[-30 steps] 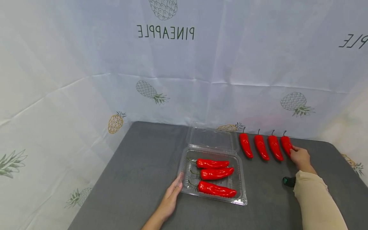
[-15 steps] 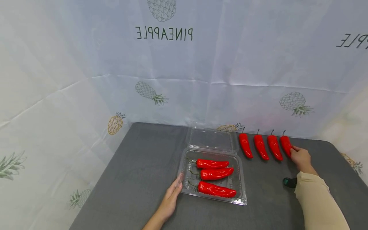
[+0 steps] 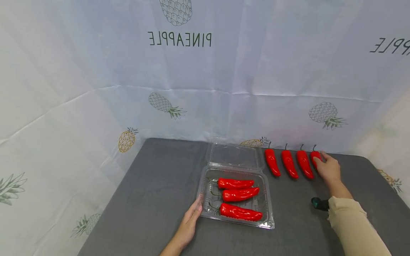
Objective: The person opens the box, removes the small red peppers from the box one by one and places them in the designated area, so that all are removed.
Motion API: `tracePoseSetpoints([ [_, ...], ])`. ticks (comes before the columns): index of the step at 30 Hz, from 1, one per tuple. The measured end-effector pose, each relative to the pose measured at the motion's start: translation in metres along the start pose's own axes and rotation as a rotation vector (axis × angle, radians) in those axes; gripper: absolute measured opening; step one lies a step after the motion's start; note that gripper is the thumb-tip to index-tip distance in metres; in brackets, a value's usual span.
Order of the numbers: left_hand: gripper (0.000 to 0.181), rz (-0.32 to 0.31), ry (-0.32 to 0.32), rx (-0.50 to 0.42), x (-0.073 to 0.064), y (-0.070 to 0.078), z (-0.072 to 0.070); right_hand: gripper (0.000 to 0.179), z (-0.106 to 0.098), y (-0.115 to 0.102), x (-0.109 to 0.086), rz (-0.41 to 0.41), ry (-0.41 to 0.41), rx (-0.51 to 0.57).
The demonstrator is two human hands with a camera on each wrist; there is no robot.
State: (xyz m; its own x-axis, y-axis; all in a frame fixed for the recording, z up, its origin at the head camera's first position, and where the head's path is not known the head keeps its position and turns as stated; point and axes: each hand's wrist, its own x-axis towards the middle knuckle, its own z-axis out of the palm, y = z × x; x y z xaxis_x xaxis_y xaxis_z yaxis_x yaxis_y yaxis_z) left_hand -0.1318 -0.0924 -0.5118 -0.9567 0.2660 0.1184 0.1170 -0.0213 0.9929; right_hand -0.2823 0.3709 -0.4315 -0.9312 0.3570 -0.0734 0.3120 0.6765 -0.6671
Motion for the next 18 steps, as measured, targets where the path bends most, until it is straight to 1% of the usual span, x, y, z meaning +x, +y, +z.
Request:
tracePoseSetpoints([
  [2,0.053,0.009,0.001,0.013,0.0,0.0,0.0,0.059,0.004,-0.007,-0.005,-0.043,-0.012,-0.004],
  [6,0.053,0.013,0.005,0.03,0.001,0.0,0.0,0.064,0.01,-0.017,-0.014,-0.115,-0.063,0.022],
  [12,0.053,0.009,0.004,0.017,0.001,0.002,0.0,0.067,0.021,-0.027,-0.024,-0.223,-0.123,0.051],
  [16,0.053,-0.005,0.008,0.005,0.0,0.003,0.001,0.068,0.027,-0.031,-0.03,-0.259,-0.174,0.057],
  [18,0.052,-0.004,0.009,-0.002,0.0,0.003,0.001,0.069,0.029,-0.034,-0.034,-0.25,-0.211,0.076],
])
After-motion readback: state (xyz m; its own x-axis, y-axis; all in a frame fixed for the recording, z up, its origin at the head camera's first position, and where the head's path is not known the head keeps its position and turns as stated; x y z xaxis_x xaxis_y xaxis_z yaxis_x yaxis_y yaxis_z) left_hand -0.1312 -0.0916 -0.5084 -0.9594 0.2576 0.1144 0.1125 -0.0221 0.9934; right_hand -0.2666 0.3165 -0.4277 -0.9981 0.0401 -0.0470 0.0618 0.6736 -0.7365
